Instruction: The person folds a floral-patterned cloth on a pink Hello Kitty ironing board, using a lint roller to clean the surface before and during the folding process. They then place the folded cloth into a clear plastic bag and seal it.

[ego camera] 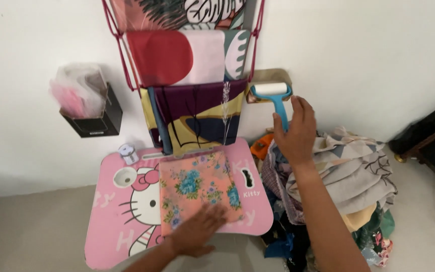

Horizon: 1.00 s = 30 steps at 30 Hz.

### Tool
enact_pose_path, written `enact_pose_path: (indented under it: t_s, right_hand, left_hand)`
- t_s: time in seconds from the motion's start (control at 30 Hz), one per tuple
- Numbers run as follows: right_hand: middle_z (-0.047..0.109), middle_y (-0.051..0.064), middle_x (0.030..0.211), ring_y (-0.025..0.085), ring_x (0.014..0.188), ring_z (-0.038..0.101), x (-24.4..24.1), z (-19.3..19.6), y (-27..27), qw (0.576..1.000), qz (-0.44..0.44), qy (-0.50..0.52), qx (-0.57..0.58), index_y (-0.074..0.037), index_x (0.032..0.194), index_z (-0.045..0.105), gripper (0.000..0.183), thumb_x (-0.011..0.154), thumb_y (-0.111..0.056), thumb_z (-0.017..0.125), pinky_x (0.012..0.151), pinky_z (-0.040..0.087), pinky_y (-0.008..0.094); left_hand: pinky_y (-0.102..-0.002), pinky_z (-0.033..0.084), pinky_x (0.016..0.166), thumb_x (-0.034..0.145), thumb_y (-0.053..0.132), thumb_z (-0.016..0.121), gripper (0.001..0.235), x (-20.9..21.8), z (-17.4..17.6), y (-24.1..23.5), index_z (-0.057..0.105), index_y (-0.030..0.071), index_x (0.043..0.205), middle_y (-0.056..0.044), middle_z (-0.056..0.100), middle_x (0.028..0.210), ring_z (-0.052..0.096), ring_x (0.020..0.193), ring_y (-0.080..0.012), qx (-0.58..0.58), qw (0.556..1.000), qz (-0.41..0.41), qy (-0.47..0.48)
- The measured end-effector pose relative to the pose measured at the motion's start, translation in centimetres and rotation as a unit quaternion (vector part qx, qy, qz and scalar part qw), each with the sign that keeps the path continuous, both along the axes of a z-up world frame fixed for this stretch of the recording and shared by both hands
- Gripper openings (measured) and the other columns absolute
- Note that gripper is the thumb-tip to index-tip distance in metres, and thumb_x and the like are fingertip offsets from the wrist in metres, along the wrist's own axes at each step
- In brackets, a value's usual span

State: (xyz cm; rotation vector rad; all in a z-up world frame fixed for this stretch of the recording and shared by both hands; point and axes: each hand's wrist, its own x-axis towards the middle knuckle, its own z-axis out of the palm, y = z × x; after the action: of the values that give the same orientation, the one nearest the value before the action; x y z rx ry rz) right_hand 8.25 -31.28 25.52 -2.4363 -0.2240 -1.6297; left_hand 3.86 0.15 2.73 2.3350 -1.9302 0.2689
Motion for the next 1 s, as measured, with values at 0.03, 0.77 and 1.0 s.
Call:
enact_pose_path:
  t_s: [0.03, 0.77, 1.0]
  right_hand:
    - [0.055, 0.026, 0.133, 0.042, 0.115, 0.059, -0.8, -1.0, 0.7, 1.000, 0.004, 0.006, 0.000, 0.009, 0.137, 0.050, 0.050, 0.096, -0.010, 0.073, 0.096, 0.050, 0.048]
    - [0.030, 0.019, 0.164, 0.031, 0.152, 0.027, -10.8, -25.3, 4.4, 0.849, 0.189, 0.375, -0.320, 0.001, 0.157, 0.027, 0.091, 0.073, -0.013, 0.058, 0.123, 0.022, 0.045]
    - [0.042, 0.024, 0.152, 0.042, 0.138, 0.044, -11.1, -24.9, 4.8, 0.866, 0.216, 0.325, -0.314, -0.002, 0.149, 0.046, 0.066, 0.084, -0.009, 0.056, 0.111, 0.039, 0.054]
  left_hand:
    - [-0.053, -0.005, 0.124, 0.093, 0.054, 0.052, 0.087, 1.0, 0.0, 1.0, 0.028, -0.001, 0.157, -0.025, 0.015, 0.167, 0.006, 0.157, -0.0378, 0.000, 1.000, 0.004, 0.006]
    - [-0.045, 0.013, 0.125, 0.075, 0.013, 0.063, 0.094, -1.5, -1.5, 13.2, 0.021, -0.002, 0.158, -0.019, 0.011, 0.170, 0.006, 0.157, -0.0324, 0.019, 0.989, 0.095, 0.114]
    - [-0.041, 0.027, 0.122, 0.092, 0.011, 0.057, 0.074, -1.4, -3.3, 14.0, 0.029, 0.005, 0.160, -0.015, 0.030, 0.166, 0.026, 0.153, -0.0350, -0.012, 0.993, 0.100, -0.069]
